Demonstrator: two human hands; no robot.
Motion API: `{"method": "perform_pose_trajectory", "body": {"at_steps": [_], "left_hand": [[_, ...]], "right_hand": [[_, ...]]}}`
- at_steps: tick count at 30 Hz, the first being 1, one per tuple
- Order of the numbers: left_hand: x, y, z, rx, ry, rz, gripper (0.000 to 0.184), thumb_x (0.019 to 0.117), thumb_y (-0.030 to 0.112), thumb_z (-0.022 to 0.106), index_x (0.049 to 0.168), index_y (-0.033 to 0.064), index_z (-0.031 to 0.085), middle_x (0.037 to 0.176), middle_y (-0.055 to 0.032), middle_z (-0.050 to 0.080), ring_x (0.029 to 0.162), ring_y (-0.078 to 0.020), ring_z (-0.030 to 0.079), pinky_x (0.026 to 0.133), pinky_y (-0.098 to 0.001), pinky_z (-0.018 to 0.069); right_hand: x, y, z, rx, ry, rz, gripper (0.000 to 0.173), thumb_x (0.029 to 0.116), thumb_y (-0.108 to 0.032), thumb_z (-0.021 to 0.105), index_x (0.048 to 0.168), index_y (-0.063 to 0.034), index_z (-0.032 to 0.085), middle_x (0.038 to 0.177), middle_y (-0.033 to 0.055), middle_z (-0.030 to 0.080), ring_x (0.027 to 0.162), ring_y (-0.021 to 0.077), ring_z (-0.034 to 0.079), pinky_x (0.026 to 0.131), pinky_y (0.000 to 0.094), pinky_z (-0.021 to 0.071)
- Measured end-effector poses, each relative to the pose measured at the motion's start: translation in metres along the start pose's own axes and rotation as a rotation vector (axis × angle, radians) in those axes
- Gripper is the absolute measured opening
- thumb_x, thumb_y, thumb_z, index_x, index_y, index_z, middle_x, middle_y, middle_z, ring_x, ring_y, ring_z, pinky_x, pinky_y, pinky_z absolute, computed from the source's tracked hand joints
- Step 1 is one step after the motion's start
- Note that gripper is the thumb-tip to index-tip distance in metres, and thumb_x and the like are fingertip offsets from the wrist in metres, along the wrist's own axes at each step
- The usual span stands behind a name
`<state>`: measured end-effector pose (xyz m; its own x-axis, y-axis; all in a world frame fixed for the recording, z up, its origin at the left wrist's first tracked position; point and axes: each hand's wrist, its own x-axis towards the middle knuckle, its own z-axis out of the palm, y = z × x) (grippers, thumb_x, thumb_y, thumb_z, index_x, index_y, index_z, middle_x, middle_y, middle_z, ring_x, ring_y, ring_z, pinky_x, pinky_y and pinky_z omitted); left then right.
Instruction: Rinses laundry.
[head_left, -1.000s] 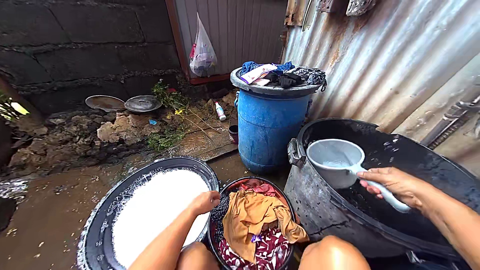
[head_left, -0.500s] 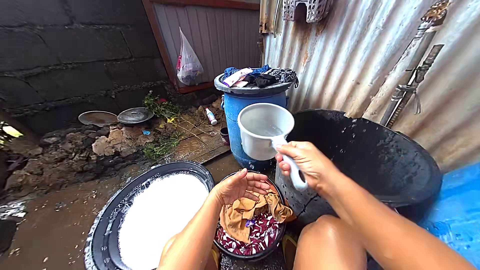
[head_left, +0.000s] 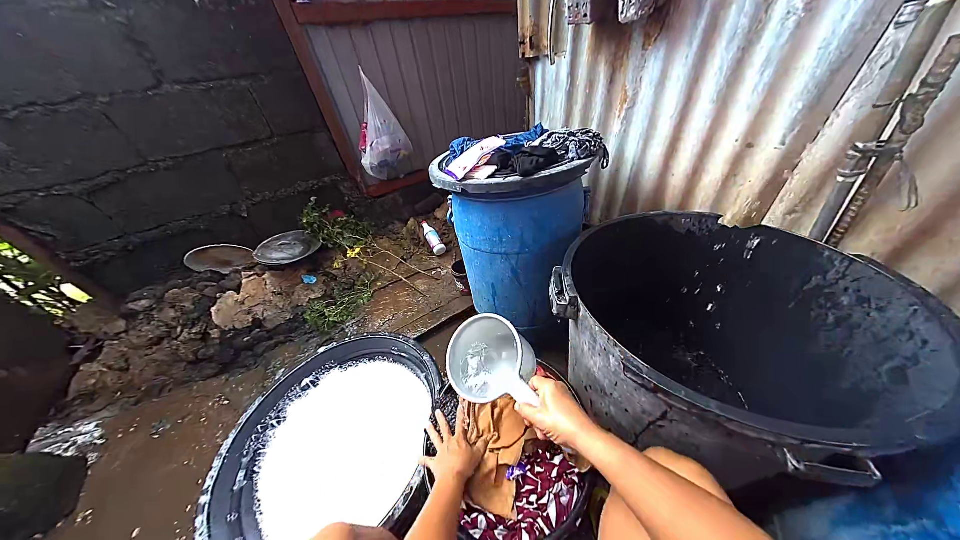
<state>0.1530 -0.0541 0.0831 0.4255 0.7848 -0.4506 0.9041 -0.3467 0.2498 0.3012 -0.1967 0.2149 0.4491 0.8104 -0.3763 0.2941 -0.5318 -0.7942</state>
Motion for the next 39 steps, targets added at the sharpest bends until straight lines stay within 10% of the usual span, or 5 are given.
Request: {"method": "perform_pose_trajectory", "body": {"at_steps": [12, 18, 24, 29, 39], "left_hand": [[-0.025, -0.038, 0.033, -0.099, 0.298, 0.111, 0.048, 0.1086, 0.034, 0.035, 0.143, 0.0121, 0.061, 0.16, -0.0115, 0.044, 0.153, -0.042, 0.026, 0.116, -0.076, 0.007], [-0.025, 0.008, -0.075, -1.127, 0.144, -0.029, 0.035, 0.112, 0.019, 0.038, 0.134, -0.0039, 0.053, 0.119, -0.0215, 0.062, 0.105, -0.0254, 0.062, 0.093, -0.0428, 0.0508], [-0.026, 0.012, -0.12, -0.846, 0.033, 0.345, 0.025, 0.1026, 0.018, 0.045, 0.11, 0.0024, 0.063, 0.076, -0.0009, 0.062, 0.066, -0.0085, 0.059, 0.065, -0.0268, 0.0499], [-0.003, 0.015, -0.021, -0.01, -0.179, 0.231, 0.07, 0.1064, 0.048, 0.045, 0.165, 0.0183, 0.022, 0.17, -0.0159, 0.019, 0.156, -0.0421, 0.017, 0.118, -0.0733, 0.0143], [-0.015, 0.05, -0.01, 0.253, -0.118, 0.317, 0.046, 0.1018, 0.026, 0.055, 0.139, -0.0004, 0.057, 0.151, -0.0267, 0.047, 0.142, -0.0424, 0.044, 0.116, -0.058, 0.0367]], "right_hand": [[0.011, 0.006, -0.028, -0.377, -0.035, -0.036, 0.041, 0.1012, -0.025, 0.06, 0.129, 0.0055, 0.056, 0.117, 0.0271, 0.065, 0.115, 0.0414, 0.063, 0.098, 0.0575, 0.0486], [0.001, 0.011, -0.031, -0.397, 0.027, -0.01, 0.039, 0.1019, -0.026, 0.058, 0.126, 0.0055, 0.057, 0.116, 0.027, 0.066, 0.114, 0.0415, 0.064, 0.096, 0.0575, 0.0489], [-0.006, 0.017, -0.036, -0.345, 0.085, 0.0, 0.04, 0.1018, -0.025, 0.059, 0.128, 0.0059, 0.056, 0.115, 0.0273, 0.066, 0.112, 0.0422, 0.065, 0.096, 0.0575, 0.0491], [-0.012, 0.013, -0.037, -0.493, 0.037, 0.047, 0.042, 0.1048, -0.027, 0.053, 0.132, 0.0041, 0.054, 0.121, 0.027, 0.065, 0.118, 0.0415, 0.063, 0.099, 0.0566, 0.0482], [-0.015, 0.006, -0.029, -0.726, 0.009, 0.019, 0.038, 0.1088, -0.024, 0.043, 0.134, 0.0036, 0.05, 0.116, 0.0277, 0.067, 0.113, 0.0435, 0.066, 0.096, 0.0565, 0.0487]]}}
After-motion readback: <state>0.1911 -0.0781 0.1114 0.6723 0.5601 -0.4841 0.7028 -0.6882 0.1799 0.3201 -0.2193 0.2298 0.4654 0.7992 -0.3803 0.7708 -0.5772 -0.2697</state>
